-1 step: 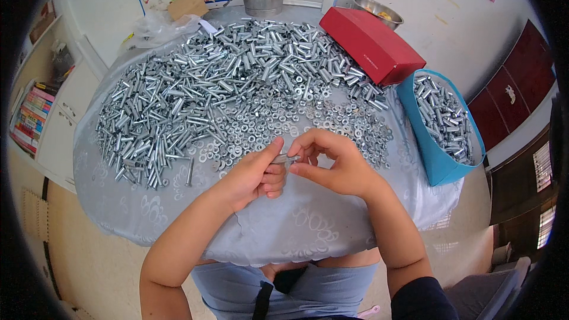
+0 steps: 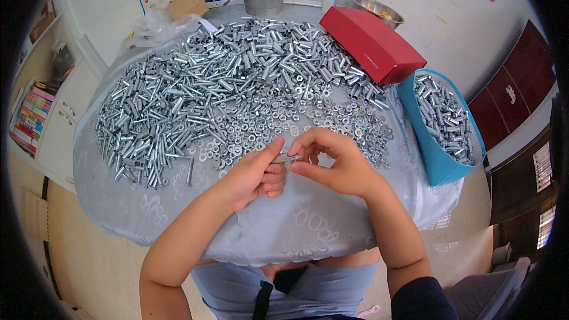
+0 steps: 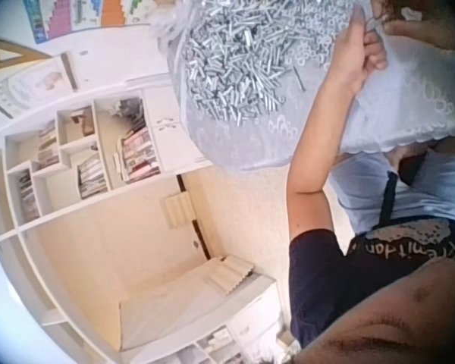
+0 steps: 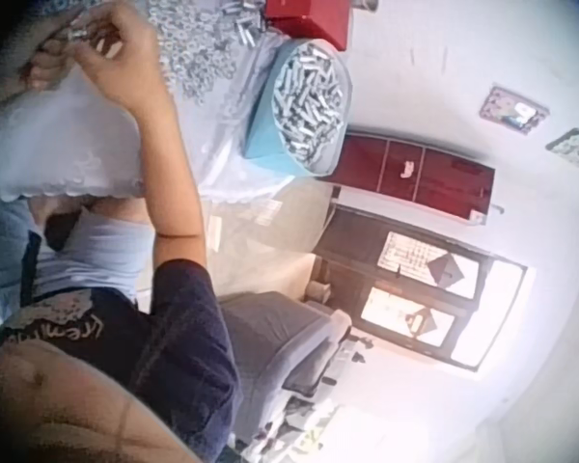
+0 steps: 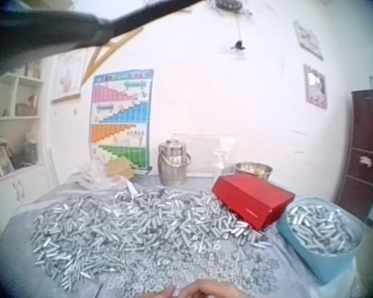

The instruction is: The person repeatedly picks up bolts, washers, and nuts from a large pile on a table, threads the washers and nuts onto the bolts by hand, and places the assembled fasteners into a blue bin. The process is continuous and repetitive throughout the clip.

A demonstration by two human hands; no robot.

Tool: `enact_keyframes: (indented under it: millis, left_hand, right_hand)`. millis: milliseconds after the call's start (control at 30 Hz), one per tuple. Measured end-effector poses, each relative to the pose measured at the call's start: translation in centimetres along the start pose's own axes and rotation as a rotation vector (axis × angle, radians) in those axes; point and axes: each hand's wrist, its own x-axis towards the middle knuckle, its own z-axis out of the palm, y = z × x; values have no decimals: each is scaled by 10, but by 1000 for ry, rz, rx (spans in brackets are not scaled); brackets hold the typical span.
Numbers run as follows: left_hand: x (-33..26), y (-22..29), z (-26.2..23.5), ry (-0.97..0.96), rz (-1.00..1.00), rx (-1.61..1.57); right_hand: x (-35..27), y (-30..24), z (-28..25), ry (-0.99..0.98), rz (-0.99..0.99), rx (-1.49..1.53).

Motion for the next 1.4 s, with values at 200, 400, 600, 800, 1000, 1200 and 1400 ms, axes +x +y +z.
enact_keyframes:
  millis: [200, 400, 600, 800, 1000, 1200, 1400]
  left_hand:
    - [-2, 0, 4, 78, -1, 22]
    - [-2, 3, 1, 55, 47, 50]
    - [-2, 3, 5, 73, 18, 86]
    - [-2, 4, 4, 86, 32, 95]
    - [-1, 0, 4, 177, 54, 133]
    - [1, -3, 5, 199, 88, 136]
    - [1, -3, 3, 163, 96, 115]
  right_hand:
    - [0, -6, -2, -40, 62, 14]
    - [-4, -6, -43, -44, 188, -479]
    - [-13, 6, -59, -84, 317, -713]
    - [-11, 9, -53, -132, 365, -662]
    - [-3, 4, -40, -140, 330, -472]
    - [-1, -11, -17, 22, 147, 61]
    - [2, -4, -12, 41, 174, 106]
